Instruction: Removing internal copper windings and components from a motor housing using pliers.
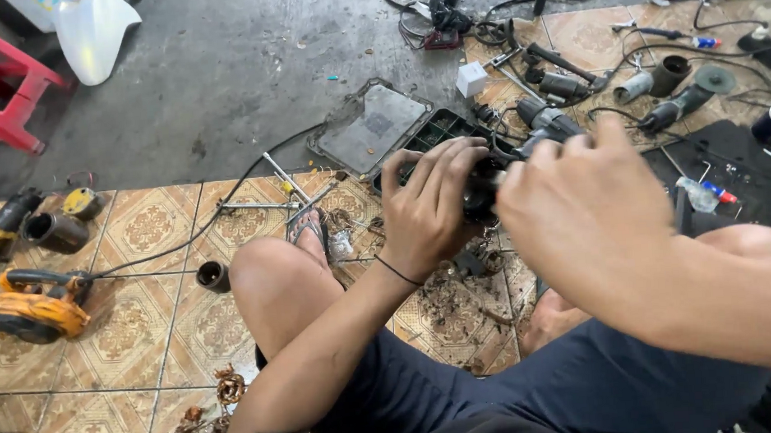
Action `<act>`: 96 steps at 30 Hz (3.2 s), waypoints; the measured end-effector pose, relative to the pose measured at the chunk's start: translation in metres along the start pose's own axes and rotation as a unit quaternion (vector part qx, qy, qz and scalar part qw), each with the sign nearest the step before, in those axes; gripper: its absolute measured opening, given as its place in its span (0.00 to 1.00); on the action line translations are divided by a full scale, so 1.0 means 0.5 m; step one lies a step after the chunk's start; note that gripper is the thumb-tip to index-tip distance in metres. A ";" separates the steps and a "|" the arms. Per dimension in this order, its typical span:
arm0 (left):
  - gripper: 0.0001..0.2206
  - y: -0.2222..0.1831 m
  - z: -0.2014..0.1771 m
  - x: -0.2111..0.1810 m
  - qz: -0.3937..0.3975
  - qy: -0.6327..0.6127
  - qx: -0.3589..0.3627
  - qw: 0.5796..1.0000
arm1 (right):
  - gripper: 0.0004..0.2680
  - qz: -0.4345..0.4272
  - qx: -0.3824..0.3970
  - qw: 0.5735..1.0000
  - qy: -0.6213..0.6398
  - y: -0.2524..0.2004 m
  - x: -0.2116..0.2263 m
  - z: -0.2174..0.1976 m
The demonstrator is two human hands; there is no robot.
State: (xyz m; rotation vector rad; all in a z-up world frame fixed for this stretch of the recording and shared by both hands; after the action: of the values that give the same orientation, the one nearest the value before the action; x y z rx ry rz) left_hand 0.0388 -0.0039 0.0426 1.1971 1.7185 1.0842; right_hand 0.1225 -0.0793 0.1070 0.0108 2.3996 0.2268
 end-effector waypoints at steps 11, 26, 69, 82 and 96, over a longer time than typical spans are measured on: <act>0.14 0.003 -0.008 0.021 -0.013 -0.017 -0.015 1.000 | 0.04 -0.032 -0.129 0.991 0.032 -0.002 0.006 -0.007; 0.26 -0.025 0.031 0.062 -0.015 -0.053 0.023 0.998 | 0.16 -0.035 -0.092 0.972 0.213 -0.130 -0.052 0.015; 0.24 -0.006 0.003 0.029 0.038 -0.121 0.089 0.988 | 0.17 0.004 -0.003 0.968 0.253 -0.135 -0.069 0.048; 0.31 -0.041 0.064 0.082 -0.029 -0.129 0.073 0.988 | 0.09 0.079 0.027 0.934 0.348 -0.185 -0.107 0.136; 0.22 -0.019 0.032 0.045 0.048 -0.093 0.089 0.990 | 0.05 0.179 0.029 0.877 0.445 -0.184 -0.216 0.218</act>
State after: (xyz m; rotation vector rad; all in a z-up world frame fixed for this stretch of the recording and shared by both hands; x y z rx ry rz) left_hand 0.0445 0.0194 0.0256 1.4583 1.6528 0.8577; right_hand 0.2803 -0.1602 0.0839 0.4805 3.3167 0.3943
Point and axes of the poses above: each hand's wrist, its own y-axis towards the middle knuckle, its own z-axis out of the palm, x = y × z, the point moved 5 cm from there along y, towards the middle knuckle, and after that the axes turned 6 degrees about -x, right-handed, at the moved point
